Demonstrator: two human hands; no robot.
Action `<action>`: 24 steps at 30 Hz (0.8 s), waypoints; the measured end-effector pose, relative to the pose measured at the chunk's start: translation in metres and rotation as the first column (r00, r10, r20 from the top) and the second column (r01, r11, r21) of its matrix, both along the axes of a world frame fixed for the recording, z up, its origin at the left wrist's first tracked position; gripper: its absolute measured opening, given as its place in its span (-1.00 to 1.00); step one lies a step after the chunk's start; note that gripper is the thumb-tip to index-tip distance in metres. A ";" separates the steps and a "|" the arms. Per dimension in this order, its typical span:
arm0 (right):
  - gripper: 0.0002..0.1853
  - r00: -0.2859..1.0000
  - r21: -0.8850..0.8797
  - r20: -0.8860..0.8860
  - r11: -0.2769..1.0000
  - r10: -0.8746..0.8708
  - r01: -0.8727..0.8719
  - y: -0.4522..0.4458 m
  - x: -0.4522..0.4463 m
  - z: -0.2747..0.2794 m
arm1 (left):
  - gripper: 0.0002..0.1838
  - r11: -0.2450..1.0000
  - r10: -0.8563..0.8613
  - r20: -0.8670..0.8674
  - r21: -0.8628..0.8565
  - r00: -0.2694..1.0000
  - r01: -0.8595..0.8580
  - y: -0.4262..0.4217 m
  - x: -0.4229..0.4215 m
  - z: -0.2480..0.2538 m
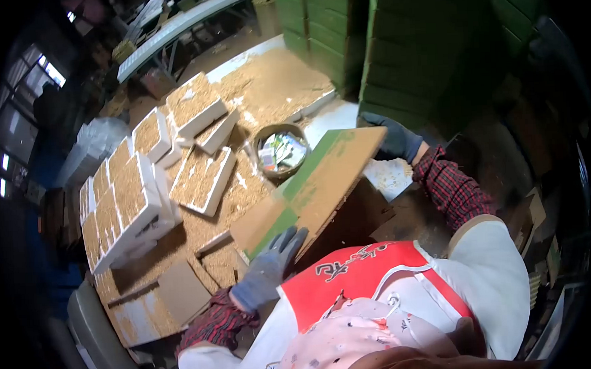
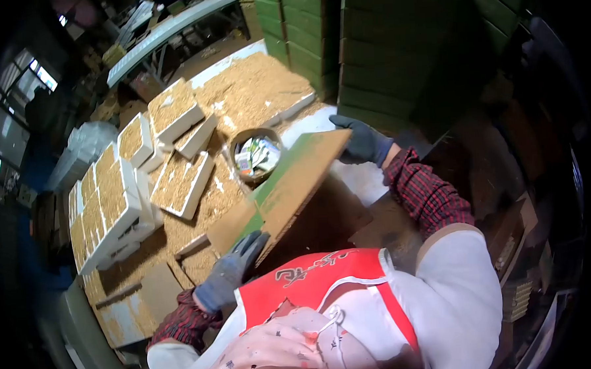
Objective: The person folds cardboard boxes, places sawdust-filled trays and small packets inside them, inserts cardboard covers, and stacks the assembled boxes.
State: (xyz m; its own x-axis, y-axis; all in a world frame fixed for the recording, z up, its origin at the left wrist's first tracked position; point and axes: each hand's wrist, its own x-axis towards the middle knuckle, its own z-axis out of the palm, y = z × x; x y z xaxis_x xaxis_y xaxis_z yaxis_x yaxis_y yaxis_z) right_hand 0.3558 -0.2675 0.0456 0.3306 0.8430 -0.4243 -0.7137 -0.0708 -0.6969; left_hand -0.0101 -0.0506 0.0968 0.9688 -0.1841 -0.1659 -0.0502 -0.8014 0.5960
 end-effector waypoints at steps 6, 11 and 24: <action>0.40 0.365 -0.020 0.923 0.932 -0.122 0.362 0.078 -0.066 -0.002 | -0.18 0.669 0.119 -0.205 -0.706 0.971 -0.232 0.000 0.018 -0.023; 0.35 0.492 0.071 0.837 0.938 -0.241 0.339 0.089 -0.071 -0.022 | -0.35 0.388 0.581 -0.209 -0.778 0.786 -0.493 -0.014 0.013 -0.050; -0.51 0.654 0.160 0.726 0.873 0.212 -0.461 0.029 -0.037 -0.024 | -0.59 0.955 0.252 0.639 -0.045 0.726 -0.293 -0.051 0.114 -0.020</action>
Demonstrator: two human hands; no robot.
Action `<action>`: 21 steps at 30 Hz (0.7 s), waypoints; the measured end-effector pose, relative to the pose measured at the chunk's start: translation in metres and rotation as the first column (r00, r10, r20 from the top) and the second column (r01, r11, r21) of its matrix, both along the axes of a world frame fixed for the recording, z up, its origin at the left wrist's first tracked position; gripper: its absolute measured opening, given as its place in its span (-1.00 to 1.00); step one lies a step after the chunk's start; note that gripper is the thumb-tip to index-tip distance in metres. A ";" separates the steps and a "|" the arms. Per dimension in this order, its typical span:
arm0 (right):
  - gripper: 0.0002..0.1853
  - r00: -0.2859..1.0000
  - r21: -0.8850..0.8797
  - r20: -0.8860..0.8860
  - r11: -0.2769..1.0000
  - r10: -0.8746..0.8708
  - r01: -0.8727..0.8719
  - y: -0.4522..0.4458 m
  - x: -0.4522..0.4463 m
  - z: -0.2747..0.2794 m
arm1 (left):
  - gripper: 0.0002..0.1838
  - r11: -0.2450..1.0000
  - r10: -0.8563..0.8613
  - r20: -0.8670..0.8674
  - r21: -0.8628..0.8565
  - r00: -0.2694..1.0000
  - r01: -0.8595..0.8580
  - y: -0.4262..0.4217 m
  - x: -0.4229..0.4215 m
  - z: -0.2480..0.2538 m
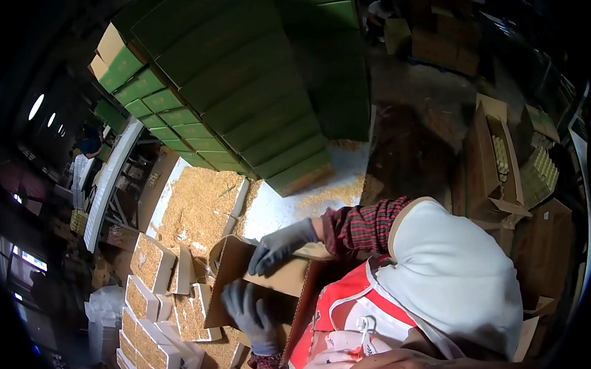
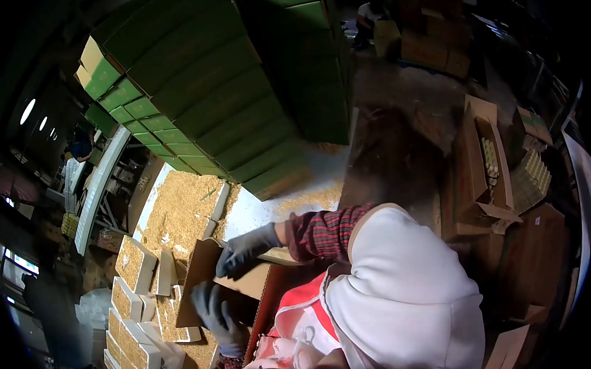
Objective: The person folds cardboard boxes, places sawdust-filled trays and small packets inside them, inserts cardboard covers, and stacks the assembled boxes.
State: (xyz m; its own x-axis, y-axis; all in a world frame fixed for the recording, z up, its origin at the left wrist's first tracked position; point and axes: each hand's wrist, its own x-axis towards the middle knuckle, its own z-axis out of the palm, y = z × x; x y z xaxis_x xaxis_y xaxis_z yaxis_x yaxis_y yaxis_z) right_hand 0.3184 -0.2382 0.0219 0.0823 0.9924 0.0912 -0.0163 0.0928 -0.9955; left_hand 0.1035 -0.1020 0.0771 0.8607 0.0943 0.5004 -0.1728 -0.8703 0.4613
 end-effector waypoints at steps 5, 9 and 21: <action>-0.01 0.767 0.045 0.626 0.988 -0.141 0.144 -0.071 -0.017 0.028 | -0.64 0.922 -0.342 -0.220 -0.268 0.914 0.281 0.029 0.024 -0.060; 0.00 0.733 -0.158 0.519 0.794 -0.439 0.587 -0.049 -0.008 -0.014 | -0.58 -0.061 -0.379 -0.125 -0.985 0.917 -0.160 0.028 -0.006 -0.026; -0.50 0.893 0.338 0.193 0.882 -0.406 0.327 -0.006 0.006 0.043 | -0.53 0.576 0.193 -0.376 -0.705 0.906 -0.415 0.051 -0.056 -0.088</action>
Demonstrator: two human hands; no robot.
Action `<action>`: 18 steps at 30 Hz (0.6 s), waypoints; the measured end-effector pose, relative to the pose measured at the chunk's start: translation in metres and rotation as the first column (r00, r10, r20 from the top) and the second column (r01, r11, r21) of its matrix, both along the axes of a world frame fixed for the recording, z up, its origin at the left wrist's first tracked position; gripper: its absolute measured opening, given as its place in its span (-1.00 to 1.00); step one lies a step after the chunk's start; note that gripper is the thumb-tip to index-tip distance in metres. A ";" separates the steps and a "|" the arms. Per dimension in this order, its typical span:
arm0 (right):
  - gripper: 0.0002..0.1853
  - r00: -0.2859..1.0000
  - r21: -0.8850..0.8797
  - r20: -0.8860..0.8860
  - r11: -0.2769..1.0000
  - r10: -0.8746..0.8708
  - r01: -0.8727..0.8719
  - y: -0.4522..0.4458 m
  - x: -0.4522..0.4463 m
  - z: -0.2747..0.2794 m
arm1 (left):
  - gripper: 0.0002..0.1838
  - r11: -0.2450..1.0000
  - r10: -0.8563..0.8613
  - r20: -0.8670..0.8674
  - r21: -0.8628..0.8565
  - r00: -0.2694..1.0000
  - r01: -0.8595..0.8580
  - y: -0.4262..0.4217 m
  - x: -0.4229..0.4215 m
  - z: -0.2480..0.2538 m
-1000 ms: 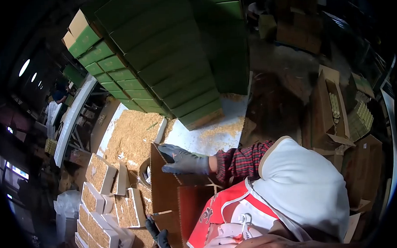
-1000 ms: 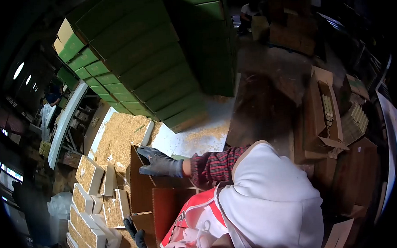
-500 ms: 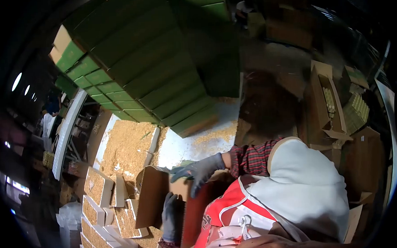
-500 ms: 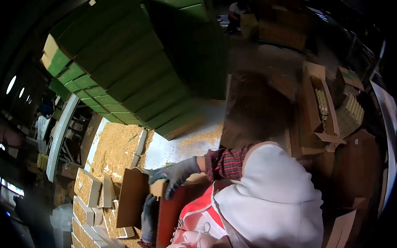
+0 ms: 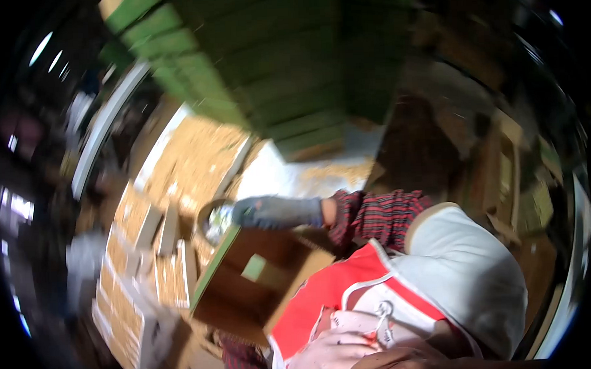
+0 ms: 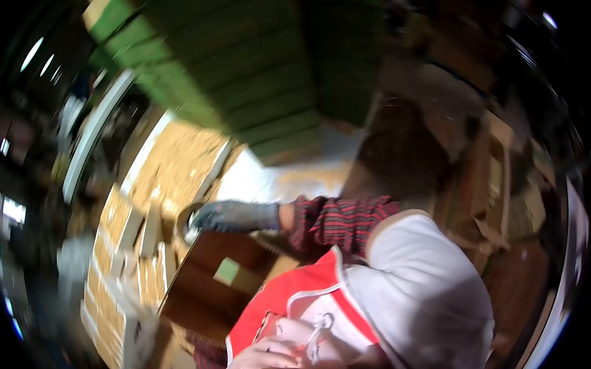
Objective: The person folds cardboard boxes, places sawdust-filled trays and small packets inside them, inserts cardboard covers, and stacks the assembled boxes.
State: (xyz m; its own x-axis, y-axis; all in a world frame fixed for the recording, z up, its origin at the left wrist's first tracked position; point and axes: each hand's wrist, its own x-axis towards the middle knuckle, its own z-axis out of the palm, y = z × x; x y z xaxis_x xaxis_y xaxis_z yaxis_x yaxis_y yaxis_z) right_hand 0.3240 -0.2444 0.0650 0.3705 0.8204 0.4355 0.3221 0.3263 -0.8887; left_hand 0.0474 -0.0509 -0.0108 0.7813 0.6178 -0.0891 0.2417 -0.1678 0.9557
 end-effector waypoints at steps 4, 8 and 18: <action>-0.55 0.995 -0.636 0.093 0.766 -0.040 0.090 0.049 0.020 -0.077 | -0.52 0.977 0.175 0.014 -0.127 0.984 -0.172 0.014 -0.038 -0.027; -0.33 0.944 -0.545 -0.244 0.773 0.224 -0.324 0.085 0.054 -0.071 | -0.49 0.970 0.238 0.049 0.039 0.970 -0.240 0.009 -0.057 -0.005; -0.74 0.291 -0.264 0.956 0.539 0.036 0.800 0.194 0.259 -0.240 | -0.43 0.936 0.346 0.044 -0.088 0.937 -0.342 -0.023 -0.022 0.013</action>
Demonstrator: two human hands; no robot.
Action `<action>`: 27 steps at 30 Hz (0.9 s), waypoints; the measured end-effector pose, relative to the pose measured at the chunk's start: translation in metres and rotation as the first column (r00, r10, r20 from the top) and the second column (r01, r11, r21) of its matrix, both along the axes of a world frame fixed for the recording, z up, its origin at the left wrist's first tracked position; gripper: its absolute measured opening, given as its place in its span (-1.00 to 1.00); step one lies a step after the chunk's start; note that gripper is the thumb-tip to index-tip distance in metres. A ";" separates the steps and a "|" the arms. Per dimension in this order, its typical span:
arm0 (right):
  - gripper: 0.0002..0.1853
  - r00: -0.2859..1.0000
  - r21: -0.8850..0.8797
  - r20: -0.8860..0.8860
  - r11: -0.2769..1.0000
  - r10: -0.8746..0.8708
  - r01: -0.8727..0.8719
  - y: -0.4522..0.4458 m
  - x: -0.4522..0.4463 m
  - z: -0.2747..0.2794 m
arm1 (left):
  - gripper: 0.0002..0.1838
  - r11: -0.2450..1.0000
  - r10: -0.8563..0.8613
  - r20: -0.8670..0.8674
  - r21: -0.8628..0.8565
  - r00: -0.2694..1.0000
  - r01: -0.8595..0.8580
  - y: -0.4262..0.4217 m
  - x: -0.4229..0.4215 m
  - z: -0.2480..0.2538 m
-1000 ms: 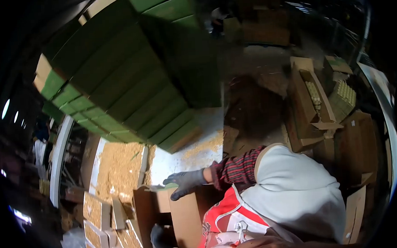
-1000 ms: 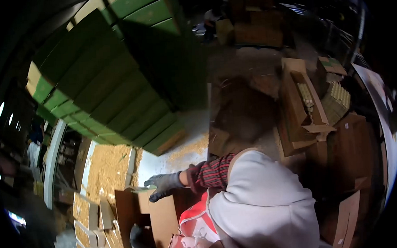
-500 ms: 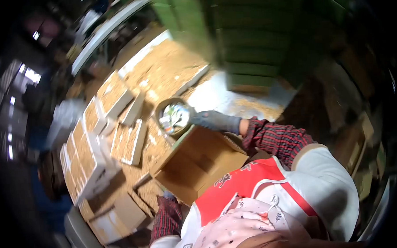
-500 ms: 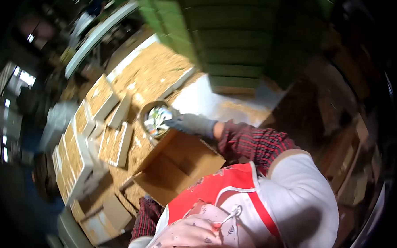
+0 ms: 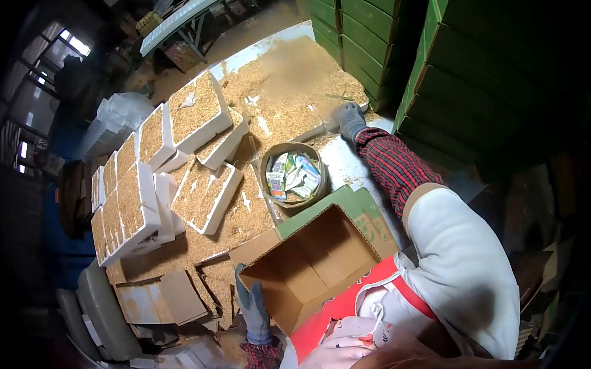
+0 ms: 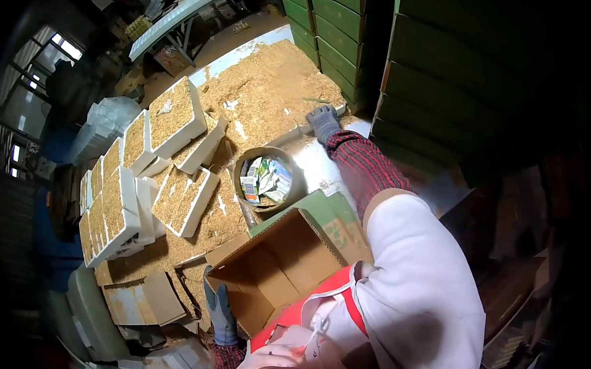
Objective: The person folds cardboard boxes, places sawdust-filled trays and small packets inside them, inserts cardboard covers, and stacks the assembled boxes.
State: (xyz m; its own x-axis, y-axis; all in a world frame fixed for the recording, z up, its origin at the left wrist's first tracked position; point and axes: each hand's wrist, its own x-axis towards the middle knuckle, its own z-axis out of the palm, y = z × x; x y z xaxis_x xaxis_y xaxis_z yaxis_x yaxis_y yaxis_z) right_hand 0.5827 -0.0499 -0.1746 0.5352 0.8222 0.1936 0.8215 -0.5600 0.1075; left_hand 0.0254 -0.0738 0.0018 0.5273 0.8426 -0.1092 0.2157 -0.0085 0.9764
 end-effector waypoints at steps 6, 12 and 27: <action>-0.73 0.962 0.034 -0.246 0.993 0.121 -0.116 -0.098 -0.051 0.013 | -0.43 0.989 -0.022 -0.218 0.135 0.976 0.053 0.019 -0.001 -0.017; -0.68 0.640 0.600 -0.748 0.590 0.175 0.540 -0.151 -0.125 -0.001 | -0.42 0.966 -0.027 -0.320 0.235 0.947 0.107 0.028 -0.008 -0.035; -0.28 0.110 0.142 -0.974 0.152 0.199 0.978 -0.046 -0.034 -0.015 | -0.42 0.955 0.035 -0.235 0.295 0.971 0.037 0.022 -0.001 -0.031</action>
State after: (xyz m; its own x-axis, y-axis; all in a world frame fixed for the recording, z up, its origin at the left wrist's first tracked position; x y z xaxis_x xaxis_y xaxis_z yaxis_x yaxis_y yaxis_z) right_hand 0.5486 -0.0960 -0.1896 0.8974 0.0441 -0.4390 -0.4382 -0.0254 -0.8985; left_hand 0.0245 -0.0514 -0.0296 0.5175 0.8553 0.0231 0.4386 -0.2884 0.8512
